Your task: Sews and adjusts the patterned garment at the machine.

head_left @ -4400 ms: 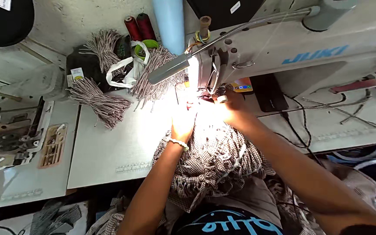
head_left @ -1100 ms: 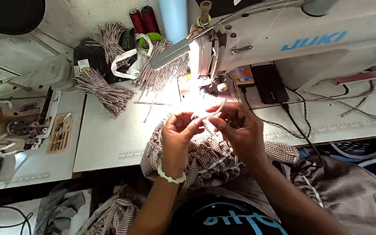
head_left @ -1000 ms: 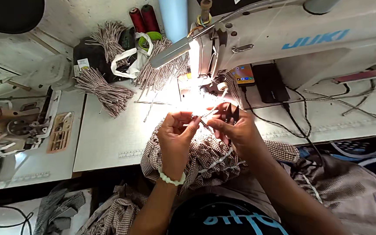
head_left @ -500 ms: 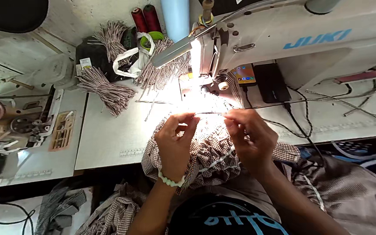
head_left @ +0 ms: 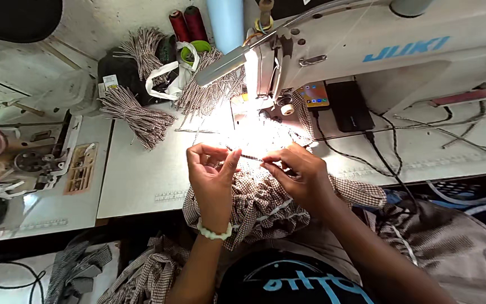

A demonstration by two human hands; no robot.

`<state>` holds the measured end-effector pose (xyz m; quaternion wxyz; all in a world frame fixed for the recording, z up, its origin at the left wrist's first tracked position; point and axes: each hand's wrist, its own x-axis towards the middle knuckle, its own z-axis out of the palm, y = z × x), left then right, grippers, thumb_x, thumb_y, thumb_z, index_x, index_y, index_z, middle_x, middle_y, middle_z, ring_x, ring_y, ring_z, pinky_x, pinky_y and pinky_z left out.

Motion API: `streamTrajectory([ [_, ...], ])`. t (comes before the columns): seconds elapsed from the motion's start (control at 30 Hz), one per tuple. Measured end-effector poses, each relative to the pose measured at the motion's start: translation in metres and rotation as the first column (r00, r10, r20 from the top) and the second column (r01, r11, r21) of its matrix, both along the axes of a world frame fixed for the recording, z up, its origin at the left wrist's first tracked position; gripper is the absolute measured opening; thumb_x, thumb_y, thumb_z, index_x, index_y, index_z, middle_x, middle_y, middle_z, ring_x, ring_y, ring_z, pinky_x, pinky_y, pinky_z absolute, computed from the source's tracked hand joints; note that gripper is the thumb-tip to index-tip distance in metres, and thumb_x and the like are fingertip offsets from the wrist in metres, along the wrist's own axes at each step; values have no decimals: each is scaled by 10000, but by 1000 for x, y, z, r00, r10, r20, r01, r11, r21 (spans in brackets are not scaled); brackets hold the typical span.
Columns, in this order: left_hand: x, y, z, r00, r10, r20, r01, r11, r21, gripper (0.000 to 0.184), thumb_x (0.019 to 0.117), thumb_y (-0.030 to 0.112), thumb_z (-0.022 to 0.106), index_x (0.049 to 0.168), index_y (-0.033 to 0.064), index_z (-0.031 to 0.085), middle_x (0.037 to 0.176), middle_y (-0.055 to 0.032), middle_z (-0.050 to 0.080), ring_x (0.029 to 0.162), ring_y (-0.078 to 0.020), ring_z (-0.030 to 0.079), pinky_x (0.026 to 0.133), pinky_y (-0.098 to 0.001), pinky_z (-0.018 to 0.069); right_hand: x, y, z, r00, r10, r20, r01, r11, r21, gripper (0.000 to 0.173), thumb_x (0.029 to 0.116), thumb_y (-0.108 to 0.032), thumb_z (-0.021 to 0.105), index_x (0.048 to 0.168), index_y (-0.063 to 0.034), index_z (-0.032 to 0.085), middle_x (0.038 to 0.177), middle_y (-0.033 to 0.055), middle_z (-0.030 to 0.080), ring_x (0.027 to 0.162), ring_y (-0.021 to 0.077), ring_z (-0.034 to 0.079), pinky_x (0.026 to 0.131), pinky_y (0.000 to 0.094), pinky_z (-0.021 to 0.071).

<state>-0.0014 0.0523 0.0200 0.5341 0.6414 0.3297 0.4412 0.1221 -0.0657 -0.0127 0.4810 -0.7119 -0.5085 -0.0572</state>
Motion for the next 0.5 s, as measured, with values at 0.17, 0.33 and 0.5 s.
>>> streamTrajectory([
  [0.17, -7, -5, -5, 942, 117, -313, 151, 688, 710, 129, 931, 142, 723, 1007, 46, 763, 1064, -134, 615, 918, -148, 615, 808, -219, 529, 0, 4, 8, 975, -90, 203, 96, 995, -19, 112, 885, -112, 678, 907, -53, 771, 726, 59, 670, 694, 216, 598, 604, 313, 459],
  [0.33, 2, -6, -6, 915, 46, -400, 280, 640, 716, 133, 918, 105, 717, 1006, 47, 797, 941, -109, 682, 835, -151, 655, 755, -218, 546, -8, 7, 16, 957, -118, 263, 120, 993, 11, 122, 889, -97, 666, 931, -50, 771, 734, 71, 669, 685, 239, 599, 569, 329, 450],
  [0.5, 4, -2, -4, 963, 50, -264, 129, 775, 618, 92, 897, 113, 766, 963, 68, 811, 935, -59, 623, 810, -23, 596, 713, -117, 501, -8, 3, 11, 991, -117, -62, 117, 993, -4, 188, 972, -232, 650, 942, -82, 760, 777, -11, 684, 680, 49, 558, 622, 190, 439],
])
